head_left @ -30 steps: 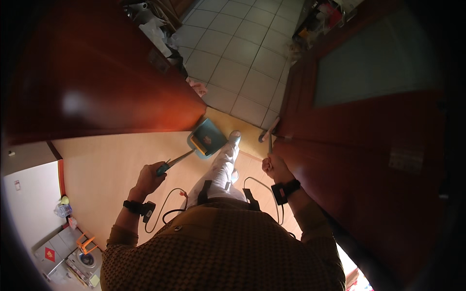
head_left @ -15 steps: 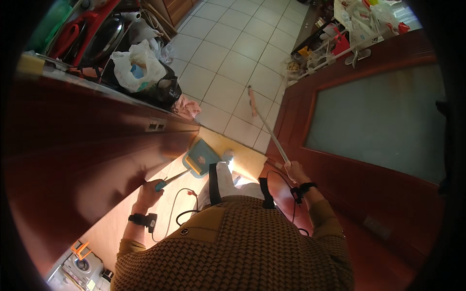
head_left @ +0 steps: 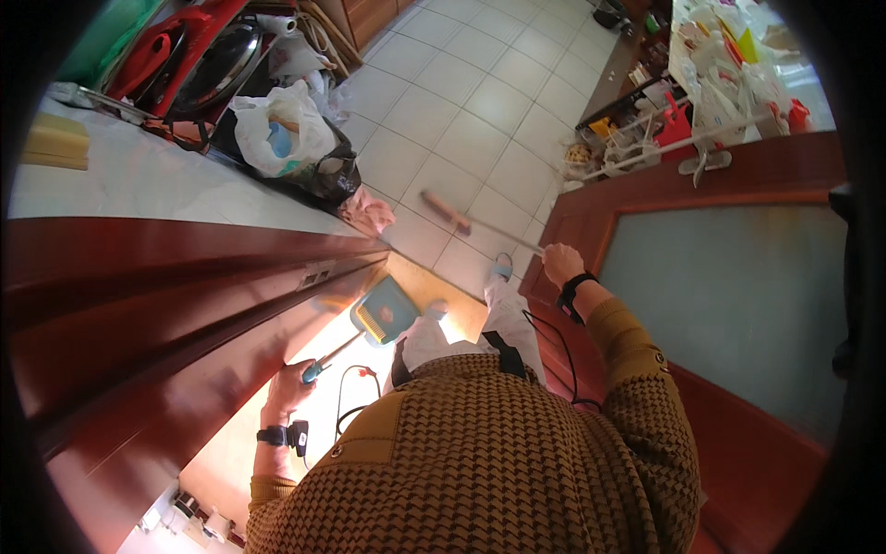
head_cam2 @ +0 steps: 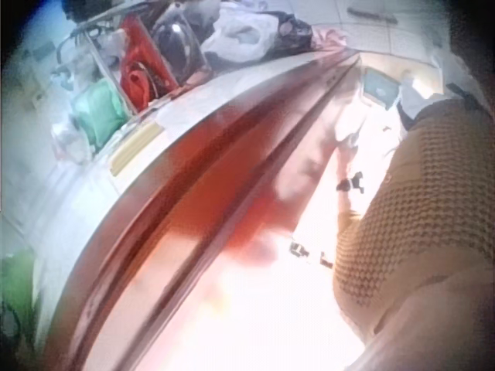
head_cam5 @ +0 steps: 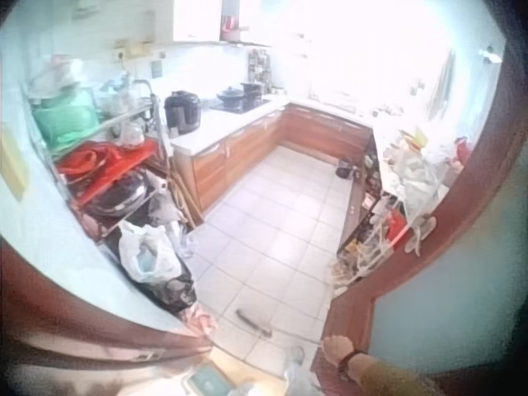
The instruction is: The person sweeps the floor with a broom and dustpan, moving from the living room to the kitchen and back. They gather debris into the dustpan and continue sweeping different areas of the room.
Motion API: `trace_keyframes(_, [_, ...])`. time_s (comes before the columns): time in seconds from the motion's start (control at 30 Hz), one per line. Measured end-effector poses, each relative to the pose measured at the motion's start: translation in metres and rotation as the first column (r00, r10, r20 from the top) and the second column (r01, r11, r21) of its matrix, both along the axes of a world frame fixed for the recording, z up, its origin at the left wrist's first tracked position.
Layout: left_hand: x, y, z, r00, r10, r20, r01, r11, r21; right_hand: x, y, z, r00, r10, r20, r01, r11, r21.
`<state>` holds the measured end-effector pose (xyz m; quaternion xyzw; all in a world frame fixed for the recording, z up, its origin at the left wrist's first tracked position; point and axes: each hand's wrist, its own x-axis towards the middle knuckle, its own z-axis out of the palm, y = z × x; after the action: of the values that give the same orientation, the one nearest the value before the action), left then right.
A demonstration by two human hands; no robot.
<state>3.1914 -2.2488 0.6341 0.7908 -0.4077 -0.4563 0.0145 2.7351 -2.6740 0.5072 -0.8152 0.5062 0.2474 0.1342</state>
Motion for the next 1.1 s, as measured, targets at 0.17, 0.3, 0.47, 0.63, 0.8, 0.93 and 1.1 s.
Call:
trace_keyframes(0.17, [-0.012,0.007,0.005,0.988,0.153,-0.032,-0.155,0.984,-0.083,0.033,-0.077,0.019,0.987,0.147,0.071,-0.147,0.989,-0.003])
trace_keyframes(0.3, [-0.034,-0.020,0.020,0.953,0.293,-0.074,-0.290,0.956,0.051,0.054,-0.141,0.009,0.896,0.405,0.179,-0.426,0.899,0.097])
trace_keyframes(0.47, [-0.073,-0.100,0.063,0.944,0.330,0.023,-0.331,0.943,0.043,0.099,-0.214,-0.049,0.878,0.461,0.131,-0.478,0.859,0.185])
trace_keyframes(0.63, [-0.086,-0.189,0.106,0.911,0.404,0.081,-0.411,0.907,0.096,0.089,-0.340,-0.048,0.926,0.376,-0.012,-0.370,0.915,0.160])
trace_keyframes(0.8, [-0.113,-0.251,0.106,0.828,0.554,0.084,-0.558,0.830,0.023,0.089,-0.432,-0.053,0.947,0.300,0.112,-0.293,0.953,-0.071])
trace_keyframes(0.93, [-0.109,-0.289,0.102,0.790,0.610,0.059,-0.610,0.792,-0.031,0.116,-0.473,-0.044,0.806,0.559,0.194,-0.563,0.826,-0.041])
trace_keyframes(1.1, [-0.096,-0.342,0.106,0.783,0.620,0.057,-0.610,0.783,-0.124,0.219,-0.460,-0.062,0.758,0.611,0.229,-0.634,0.772,0.041])
